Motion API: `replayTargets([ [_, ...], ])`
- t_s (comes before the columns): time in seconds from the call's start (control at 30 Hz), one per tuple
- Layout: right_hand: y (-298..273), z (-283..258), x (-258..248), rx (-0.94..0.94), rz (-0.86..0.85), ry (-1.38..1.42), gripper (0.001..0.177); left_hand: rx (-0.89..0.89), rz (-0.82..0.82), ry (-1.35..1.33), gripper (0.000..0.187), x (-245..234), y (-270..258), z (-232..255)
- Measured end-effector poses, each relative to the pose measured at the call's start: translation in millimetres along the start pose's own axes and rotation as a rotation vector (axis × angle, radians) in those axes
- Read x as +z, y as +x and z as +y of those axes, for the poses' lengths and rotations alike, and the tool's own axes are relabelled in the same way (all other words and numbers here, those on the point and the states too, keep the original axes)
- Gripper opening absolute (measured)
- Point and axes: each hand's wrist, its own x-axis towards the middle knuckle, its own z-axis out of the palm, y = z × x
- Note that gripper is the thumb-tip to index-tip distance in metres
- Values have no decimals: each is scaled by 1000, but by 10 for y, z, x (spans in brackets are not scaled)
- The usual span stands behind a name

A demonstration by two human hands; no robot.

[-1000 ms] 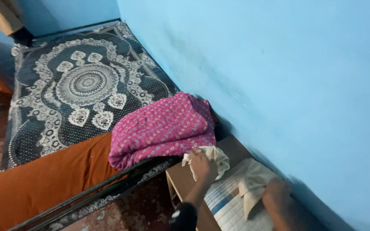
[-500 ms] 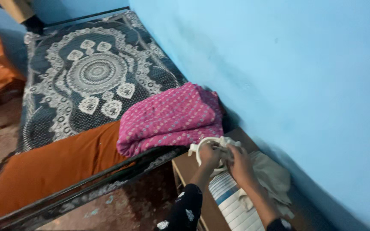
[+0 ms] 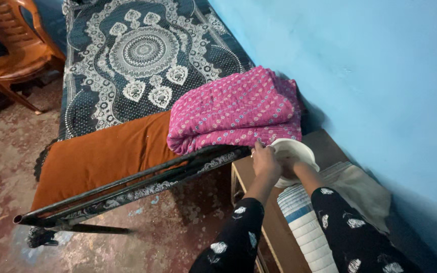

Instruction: The person wipes a tripod and ring light with a cloth, then wipes a desk lamp. The person uses a cloth to clean the tripod legs and ring light, then moves to a desk lamp and wipes it with the same cloth.

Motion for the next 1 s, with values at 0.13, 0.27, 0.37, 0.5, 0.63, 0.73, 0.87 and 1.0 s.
replayTargets([
  [0.13, 169, -80, 72, -3, -40, 9, 39, 64, 53, -78, 39, 170, 154, -267],
  [0.27, 200, -85, 72, 15, -29, 17, 37, 63, 28, -130, 39, 284, 222, -384],
  [0.37, 179, -24, 68, 28, -33, 24, 34, 105, 69, -176, 37, 287, 226, -416],
  [0.5, 213, -59, 65, 8, -57, 39, 32, 108, 19, -169, 48, 240, 197, -421],
  [0.63, 135, -95, 20, -34, -50, 138, 29, 119, 18, -202, 44, 296, 226, -491],
  [0.73, -56, 24, -144, -48, 13, 309, 27, 25, 16, -243, 39, 352, 307, -503],
  [0.87, -300, 151, -523, -41, 44, 751, 25, -112, -32, -353, 38, 297, 317, -373],
  [1.0, -567, 217, -898, -60, 8, 1339, 25, -72, 127, -407, 38, 370, 240, -155],
])
